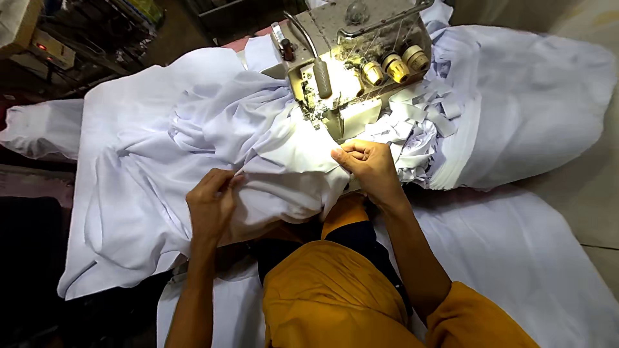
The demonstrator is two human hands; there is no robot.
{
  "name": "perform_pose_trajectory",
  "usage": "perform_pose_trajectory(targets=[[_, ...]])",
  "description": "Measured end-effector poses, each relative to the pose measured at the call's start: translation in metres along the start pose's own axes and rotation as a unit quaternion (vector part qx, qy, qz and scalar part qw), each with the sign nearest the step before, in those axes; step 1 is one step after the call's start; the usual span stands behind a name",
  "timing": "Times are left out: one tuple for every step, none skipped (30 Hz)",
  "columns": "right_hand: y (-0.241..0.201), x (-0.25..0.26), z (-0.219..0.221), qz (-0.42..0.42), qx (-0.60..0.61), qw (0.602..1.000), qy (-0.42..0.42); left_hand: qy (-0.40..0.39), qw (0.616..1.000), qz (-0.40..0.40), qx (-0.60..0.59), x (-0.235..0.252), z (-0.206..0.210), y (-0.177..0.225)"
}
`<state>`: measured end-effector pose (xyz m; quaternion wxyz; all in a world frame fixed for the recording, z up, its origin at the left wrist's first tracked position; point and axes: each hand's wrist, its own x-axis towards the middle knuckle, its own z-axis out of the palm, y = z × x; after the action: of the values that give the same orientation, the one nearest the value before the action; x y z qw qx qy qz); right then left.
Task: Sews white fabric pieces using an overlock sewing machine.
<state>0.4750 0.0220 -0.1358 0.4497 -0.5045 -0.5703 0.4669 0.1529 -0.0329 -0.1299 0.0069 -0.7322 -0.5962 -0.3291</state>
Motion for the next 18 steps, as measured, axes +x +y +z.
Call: perform_pose_trajectory(targets=[[-0.001,0.000,0.001,-0.001,0.004,1.000,0.002,0.003,1.000,0.006,-0.017,0.009,-0.013,-0.002],[-0.001,0.000,0.002,-0.002,0.008,1.000,0.005,0.008,1.000,0.011,-0.017,0.019,-0.026,-0.003],[-0.001,-0.001,0.003,-0.003,0.012,1.000,0.007,0.018,1.000,0.022,0.001,0.029,-0.037,-0.001],[0.000,-0.002,0.004,0.000,0.018,1.000,0.008,0.027,0.998,0.036,0.037,0.039,-0.046,0.002],[0.001,-0.003,0.006,0.007,0.025,1.000,0.009,0.032,0.995,0.046,0.088,0.047,-0.052,0.006],[0.002,-0.004,0.008,0.013,0.034,0.999,0.011,0.033,0.988,0.044,0.142,0.055,-0.055,0.012],[0.003,-0.005,0.009,0.018,0.039,0.999,0.011,0.028,0.982,0.034,0.184,0.061,-0.055,0.018],[0.004,-0.005,0.010,0.020,0.040,0.999,0.015,0.011,0.978,0.015,0.207,0.064,-0.054,0.023],[0.005,-0.006,0.011,0.021,0.040,0.999,0.020,-0.009,0.980,-0.003,0.199,0.062,-0.051,0.031],[0.006,-0.005,0.012,0.020,0.037,0.999,0.028,-0.017,0.987,-0.015,0.161,0.056,-0.045,0.039],[0.008,-0.005,0.013,0.021,0.032,0.999,0.032,-0.024,0.995,-0.031,0.095,0.045,-0.035,0.049],[0.009,-0.006,0.013,0.024,0.029,0.999,0.031,-0.044,0.997,-0.066,0.012,0.030,-0.024,0.060],[0.010,-0.006,0.013,0.027,0.029,0.999,0.028,-0.078,0.987,-0.117,-0.078,0.013,-0.011,0.068],[0.010,-0.006,0.013,0.030,0.032,0.999,0.027,-0.101,0.967,-0.167,-0.166,-0.002,0.001,0.075],[0.010,-0.005,0.013,0.029,0.035,0.999,0.025,-0.092,0.944,-0.207,-0.239,-0.014,0.012,0.081],[0.009,-0.005,0.011,0.028,0.037,0.999,0.025,-0.068,0.924,-0.237,-0.291,-0.023,0.020,0.086],[0.009,-0.004,0.010,0.029,0.036,0.999,0.023,-0.050,0.903,-0.267,-0.332,-0.029,0.025,0.090],[0.010,-0.005,0.008,0.029,0.036,0.999,0.020,-0.040,0.883,-0.292,-0.365,-0.032,0.029,0.091]])
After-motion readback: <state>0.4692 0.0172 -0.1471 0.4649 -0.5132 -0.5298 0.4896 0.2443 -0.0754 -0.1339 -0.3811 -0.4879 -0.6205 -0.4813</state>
